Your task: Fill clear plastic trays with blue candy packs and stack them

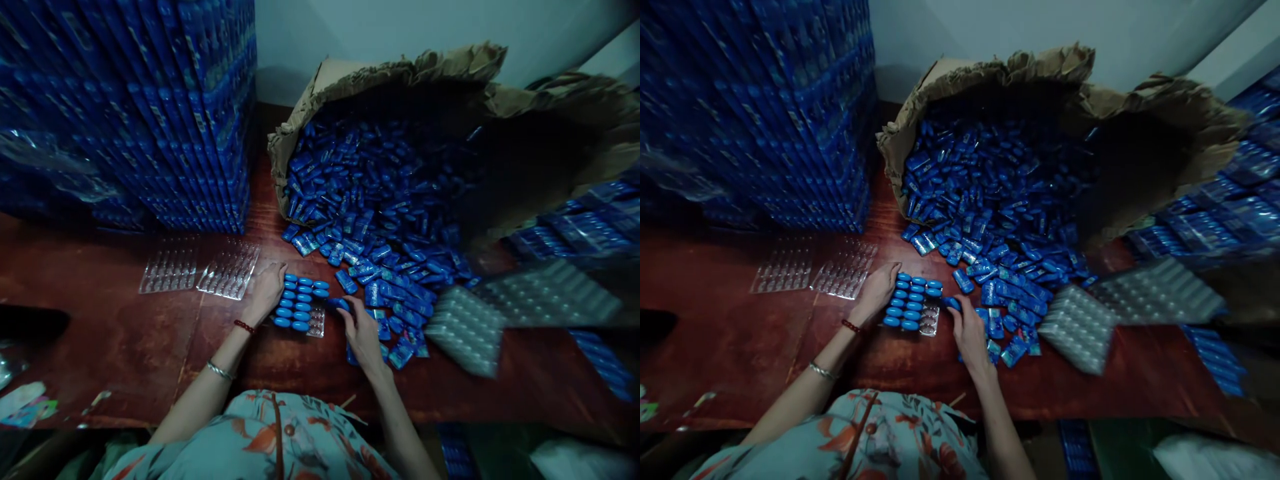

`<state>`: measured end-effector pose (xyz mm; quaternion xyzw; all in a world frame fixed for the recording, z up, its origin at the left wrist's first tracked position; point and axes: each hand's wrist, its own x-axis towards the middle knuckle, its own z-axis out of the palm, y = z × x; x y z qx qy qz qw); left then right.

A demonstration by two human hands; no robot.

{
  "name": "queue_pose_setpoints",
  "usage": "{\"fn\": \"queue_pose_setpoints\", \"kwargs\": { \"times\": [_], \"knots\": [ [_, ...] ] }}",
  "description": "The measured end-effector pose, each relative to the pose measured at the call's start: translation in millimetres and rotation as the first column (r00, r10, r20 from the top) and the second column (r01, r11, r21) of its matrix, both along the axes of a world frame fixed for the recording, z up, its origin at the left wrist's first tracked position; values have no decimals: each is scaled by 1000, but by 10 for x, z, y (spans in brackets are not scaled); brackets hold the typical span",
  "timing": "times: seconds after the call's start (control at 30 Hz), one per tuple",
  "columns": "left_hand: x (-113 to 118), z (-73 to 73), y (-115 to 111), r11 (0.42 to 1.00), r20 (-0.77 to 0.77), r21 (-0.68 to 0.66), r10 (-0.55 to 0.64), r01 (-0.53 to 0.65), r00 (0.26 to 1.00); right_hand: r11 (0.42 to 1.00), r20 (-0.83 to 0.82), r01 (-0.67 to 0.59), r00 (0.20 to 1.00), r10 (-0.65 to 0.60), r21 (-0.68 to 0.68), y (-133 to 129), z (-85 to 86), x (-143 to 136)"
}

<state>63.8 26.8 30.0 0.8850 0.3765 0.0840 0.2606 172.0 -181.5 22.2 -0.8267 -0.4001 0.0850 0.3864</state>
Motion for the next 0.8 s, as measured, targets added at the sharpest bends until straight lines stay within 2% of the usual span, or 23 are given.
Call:
{"fn": "queue_pose_setpoints", "kwargs": {
  "times": [0.13, 0.23, 0.43, 0.5, 0.57, 0.7, 0.73, 0.8],
  "knots": [
    [-20, -50, 7, 996, 141, -90, 22, -9, 990, 981, 105, -192, 977, 188, 24, 89, 35, -68],
    [-17, -92, 15, 995, 170, -98, 19, -3, 985, 968, 164, -252, 954, 252, -21, 153, 42, -70],
    [-15, -110, 24, 994, 194, -111, 27, -5, 981, 900, 146, -427, 888, 436, -91, 268, 72, 26],
    [-27, -113, 38, 987, 230, -160, 43, -6, 972, 912, 169, -399, 896, 410, -94, 285, 50, 31],
    [-40, -133, 78, 961, 318, -278, 86, 6, 944, 936, 216, -335, 911, 351, -105, 278, 8, 16],
    [-91, -198, 212, 815, 474, -579, 315, 22, 822, 960, 377, -209, 887, 266, -185, 207, -97, -48],
    [-115, -209, 239, 792, 486, -611, 361, 14, 796, 962, 399, -191, 881, 255, -193, 187, -119, -70],
    [-176, -224, 259, 793, 491, -609, 382, -5, 783, 978, 402, -143, 895, 192, -150, 168, -149, -116]
  ]
}}
